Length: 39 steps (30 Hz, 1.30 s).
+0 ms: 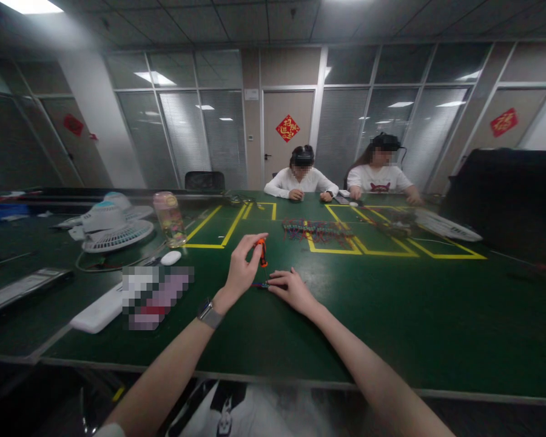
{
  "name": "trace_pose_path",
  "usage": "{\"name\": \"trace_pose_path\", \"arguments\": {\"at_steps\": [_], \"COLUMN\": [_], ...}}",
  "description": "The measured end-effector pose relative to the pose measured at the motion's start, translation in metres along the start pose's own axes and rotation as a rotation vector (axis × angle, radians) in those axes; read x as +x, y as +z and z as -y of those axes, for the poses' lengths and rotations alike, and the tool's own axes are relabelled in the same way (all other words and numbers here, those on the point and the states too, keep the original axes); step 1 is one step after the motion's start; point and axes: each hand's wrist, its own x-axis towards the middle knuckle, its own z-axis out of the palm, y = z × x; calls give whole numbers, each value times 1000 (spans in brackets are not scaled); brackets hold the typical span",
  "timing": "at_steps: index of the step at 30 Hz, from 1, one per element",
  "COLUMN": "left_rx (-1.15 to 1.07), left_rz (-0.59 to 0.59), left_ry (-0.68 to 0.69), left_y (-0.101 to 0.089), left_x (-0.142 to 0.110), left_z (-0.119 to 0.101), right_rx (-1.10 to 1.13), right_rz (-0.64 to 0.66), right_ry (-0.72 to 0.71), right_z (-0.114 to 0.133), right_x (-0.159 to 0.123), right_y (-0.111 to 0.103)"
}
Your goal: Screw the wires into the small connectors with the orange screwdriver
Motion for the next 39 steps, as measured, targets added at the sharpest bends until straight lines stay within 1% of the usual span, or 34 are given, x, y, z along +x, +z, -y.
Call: {"name": "trace_pose_path", "arguments": {"at_steps": [4,11,15,17,21,23,28,31,33,35,37,39], "left_rx": [32,-80,-7,12,17,106,475,548,524,446,329,195], "left_rz": [-31,41,-18,-27,33,69,113,113,98,91,58,-29], "left_ry": [-21,-63,-42,-42,-19,25,211,273,278,258,204,104], "left_y": [2,0,1,1,0,-2,-4,-3,-2,0,1,2], "left_x": [-1,0,0,0,1,1,1,0,0,-2,-2,-2], "left_z": [2,1,2,3,4,3,2,3,3,2,2,1], "right_rx": [-8,-11,-12,-11,-14,-18,-21,-17,-17,-17,-16,-13], "right_rz": [-1,4,-2,3,16,18,7,3,8,14,14,8], "right_ry": [-5,-5,1,4,14,13,4,-3,-4,-4,-1,4], "right_z": [-1,-2,-2,-1,-1,-1,-2,-2,-3,-4,-4,-5], "right_x": [0,0,0,0,1,1,1,1,1,1,2,2], "right_y": [0,0,1,1,0,1,2,2,3,3,3,3]}}
